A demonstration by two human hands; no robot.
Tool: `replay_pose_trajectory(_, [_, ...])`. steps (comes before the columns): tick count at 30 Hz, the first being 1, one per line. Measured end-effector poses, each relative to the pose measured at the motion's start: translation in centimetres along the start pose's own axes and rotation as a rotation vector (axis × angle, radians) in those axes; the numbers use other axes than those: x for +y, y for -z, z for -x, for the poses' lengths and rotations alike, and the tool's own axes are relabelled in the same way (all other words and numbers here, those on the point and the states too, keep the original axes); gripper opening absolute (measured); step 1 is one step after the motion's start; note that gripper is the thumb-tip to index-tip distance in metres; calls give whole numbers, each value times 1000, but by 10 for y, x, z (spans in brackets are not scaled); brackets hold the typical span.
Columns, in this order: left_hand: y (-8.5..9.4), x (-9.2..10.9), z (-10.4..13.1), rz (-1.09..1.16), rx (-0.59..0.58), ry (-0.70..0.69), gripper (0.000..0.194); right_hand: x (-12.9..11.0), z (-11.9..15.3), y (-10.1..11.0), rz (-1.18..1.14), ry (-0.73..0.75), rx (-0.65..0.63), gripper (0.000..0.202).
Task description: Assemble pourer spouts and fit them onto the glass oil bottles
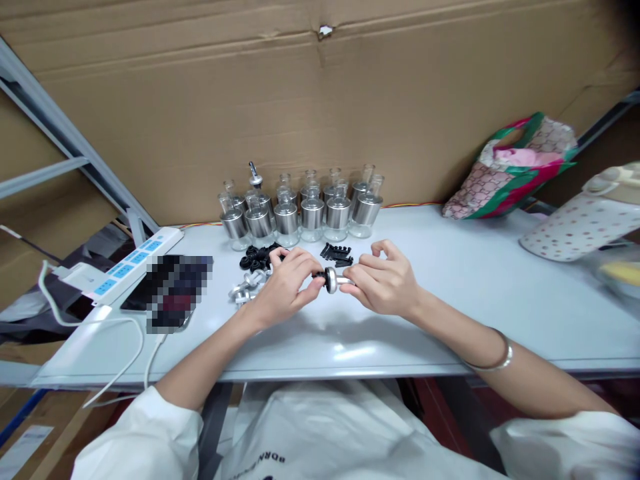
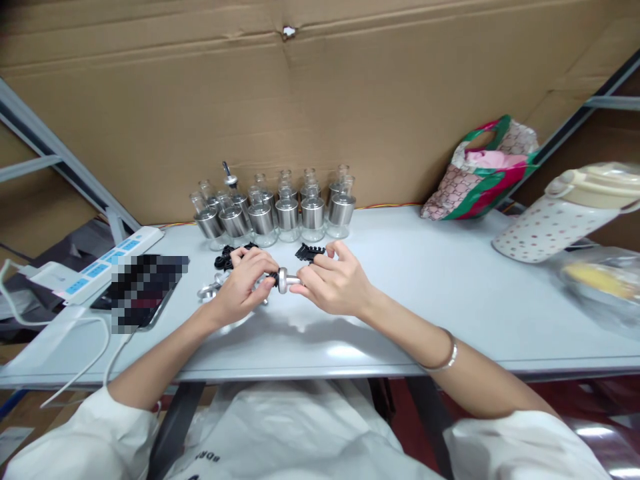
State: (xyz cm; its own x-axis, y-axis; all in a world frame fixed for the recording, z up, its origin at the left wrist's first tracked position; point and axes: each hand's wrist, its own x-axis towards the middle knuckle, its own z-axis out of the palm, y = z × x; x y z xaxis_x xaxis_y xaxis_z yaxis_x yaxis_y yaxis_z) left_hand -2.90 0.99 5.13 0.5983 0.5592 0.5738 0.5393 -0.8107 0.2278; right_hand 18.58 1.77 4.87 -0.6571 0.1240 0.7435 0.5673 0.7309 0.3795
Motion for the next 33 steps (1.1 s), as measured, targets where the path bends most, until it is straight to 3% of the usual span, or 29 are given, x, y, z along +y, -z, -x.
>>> replay_pose_trajectory(6, [-12, -8, 6, -129, 0, -73, 28, 8, 7, -5, -61, -7, -75, 41])
replay_pose_trajectory(11, [-14, -13, 8, -261, 123, -180, 22, 5, 7, -3, -269, -136, -120, 39])
replay_pose_trajectory(14, [-13, -14, 7, -260, 158, -202, 21, -2, 2, 1, -541, -286, -239, 46])
replay_pose_trajectory(19, [-15, -11, 7, -220, 141, -250, 28, -11, -6, 5, -1293, -732, -555, 53])
replay_pose_trajectory(22, [-14, -9, 5, -270, 183, -303, 24, -20, -5, 1, -1538, -860, -564, 52])
replay_pose_trajectory(25, [-11, -10, 3, -350, 231, -342, 23, -30, -4, -2, -1502, -908, -465, 51])
replay_pose_trajectory(28, [-6, -12, 0, -365, 197, -360, 25, -36, -2, -2, -1326, -859, -421, 49])
replay_pose_trajectory(33, [-3, -12, -4, -311, 157, -367, 27, -27, 0, -5, -663, -340, -137, 42])
